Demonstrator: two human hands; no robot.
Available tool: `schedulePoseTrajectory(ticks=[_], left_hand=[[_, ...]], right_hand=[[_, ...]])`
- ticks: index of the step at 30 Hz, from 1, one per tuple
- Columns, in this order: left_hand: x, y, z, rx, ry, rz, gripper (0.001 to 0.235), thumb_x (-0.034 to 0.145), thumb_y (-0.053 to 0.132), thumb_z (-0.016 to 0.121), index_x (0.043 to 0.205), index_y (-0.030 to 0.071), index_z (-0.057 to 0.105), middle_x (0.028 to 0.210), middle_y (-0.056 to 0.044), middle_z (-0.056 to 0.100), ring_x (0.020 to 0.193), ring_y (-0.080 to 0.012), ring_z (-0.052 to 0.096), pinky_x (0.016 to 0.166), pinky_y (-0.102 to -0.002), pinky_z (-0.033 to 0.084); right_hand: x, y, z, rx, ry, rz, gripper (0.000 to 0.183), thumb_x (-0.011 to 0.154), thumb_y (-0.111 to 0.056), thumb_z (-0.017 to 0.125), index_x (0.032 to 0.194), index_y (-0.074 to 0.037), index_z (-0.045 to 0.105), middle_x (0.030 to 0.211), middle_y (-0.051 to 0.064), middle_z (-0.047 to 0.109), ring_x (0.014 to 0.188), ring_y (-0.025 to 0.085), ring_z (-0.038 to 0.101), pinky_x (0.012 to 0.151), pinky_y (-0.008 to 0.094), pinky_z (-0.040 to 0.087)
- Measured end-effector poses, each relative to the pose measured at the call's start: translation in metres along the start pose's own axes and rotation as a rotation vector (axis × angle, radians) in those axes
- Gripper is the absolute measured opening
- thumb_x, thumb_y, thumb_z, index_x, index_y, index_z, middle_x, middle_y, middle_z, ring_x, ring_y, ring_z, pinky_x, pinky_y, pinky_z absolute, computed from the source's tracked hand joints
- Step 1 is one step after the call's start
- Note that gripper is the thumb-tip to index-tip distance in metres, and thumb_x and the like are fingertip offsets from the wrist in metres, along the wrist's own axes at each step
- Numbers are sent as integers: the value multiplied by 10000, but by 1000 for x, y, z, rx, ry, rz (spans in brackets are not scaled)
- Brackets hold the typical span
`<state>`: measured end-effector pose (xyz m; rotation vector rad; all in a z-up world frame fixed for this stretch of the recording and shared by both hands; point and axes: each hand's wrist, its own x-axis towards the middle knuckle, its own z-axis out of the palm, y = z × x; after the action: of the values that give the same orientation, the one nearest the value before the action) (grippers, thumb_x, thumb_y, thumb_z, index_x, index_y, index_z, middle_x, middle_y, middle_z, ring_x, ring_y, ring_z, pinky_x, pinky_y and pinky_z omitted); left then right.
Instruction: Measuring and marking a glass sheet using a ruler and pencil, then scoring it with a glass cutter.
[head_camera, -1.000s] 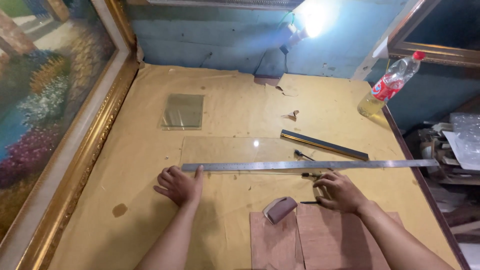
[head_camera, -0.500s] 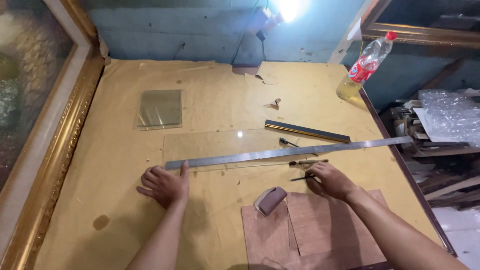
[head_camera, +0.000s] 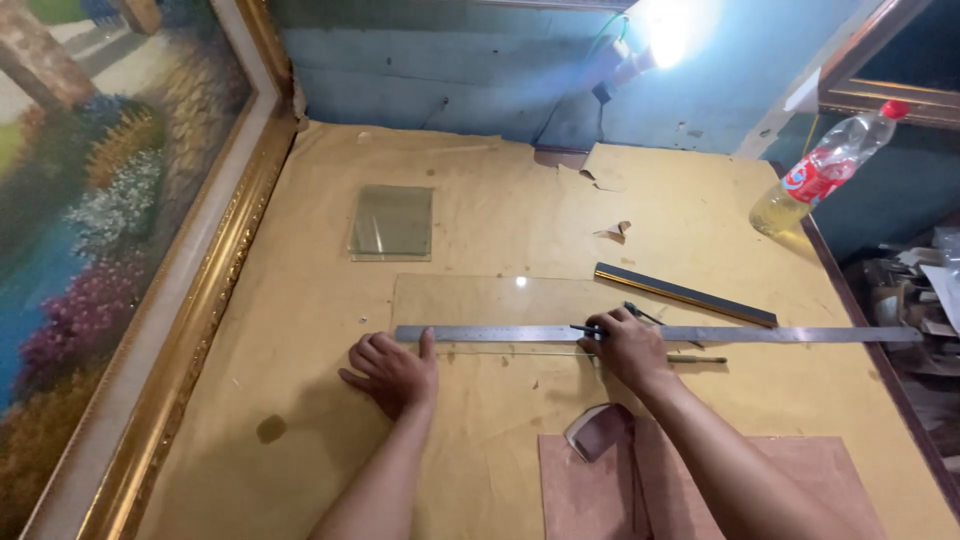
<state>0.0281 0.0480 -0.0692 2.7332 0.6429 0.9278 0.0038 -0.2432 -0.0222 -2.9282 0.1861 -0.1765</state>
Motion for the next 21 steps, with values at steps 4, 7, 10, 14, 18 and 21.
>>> schedulePoseTrajectory(ticks=[4, 7, 10, 14, 18, 21], left_hand=[[1, 0, -1, 6, -15, -20, 546, 586, 524, 656, 869, 98, 464, 956, -72, 471, 1022, -273, 462, 886, -515, 323], [4, 1, -2, -2, -30, -23, 503, 610, 492, 663, 879, 112, 470, 957, -61, 468, 1031, -268, 460, 894, -508, 318], [4, 2, -6, -8, -44, -13, 505, 615, 492, 657, 883, 106, 470, 959, -64, 468, 1037, -271, 456, 888, -500, 323], [6, 3, -8, -10, -36, -10, 523, 583, 466, 686, 884, 103, 458, 962, -67, 458, 1039, -275, 453, 903, -507, 307], [5, 2, -10, -43, -36, -8, 501, 578, 409, 699, 888, 98, 457, 960, -73, 455, 1040, -283, 450, 903, -509, 308], [5, 2, -8, -80, -28, -26, 490, 578, 391, 700, 868, 84, 454, 943, -86, 454, 1030, -295, 455, 904, -526, 300]], right_hand=[[0, 6, 15, -77, 57, -62, 331, 648, -562, 623, 920, -386, 559, 894, -91, 556, 743, 224, 640, 694, 344, 510], [-4, 0, 13, -93, 92, -96, 311, 660, -537, 625, 920, -379, 564, 868, -90, 559, 724, 206, 644, 671, 335, 497], [-7, 5, 16, -99, 123, -99, 312, 676, -509, 632, 945, -367, 563, 869, -74, 554, 716, 218, 637, 667, 342, 487], [-9, 13, 15, -145, 101, -163, 298, 670, -503, 626, 941, -402, 553, 877, -110, 544, 767, 148, 621, 655, 311, 457], [-8, 16, 17, -167, 112, -177, 289, 689, -482, 626, 960, -401, 565, 894, -134, 551, 786, 102, 611, 654, 286, 440], [-7, 18, 19, -182, 90, -174, 289, 708, -457, 605, 992, -420, 562, 913, -147, 555, 796, 93, 609, 690, 283, 437]])
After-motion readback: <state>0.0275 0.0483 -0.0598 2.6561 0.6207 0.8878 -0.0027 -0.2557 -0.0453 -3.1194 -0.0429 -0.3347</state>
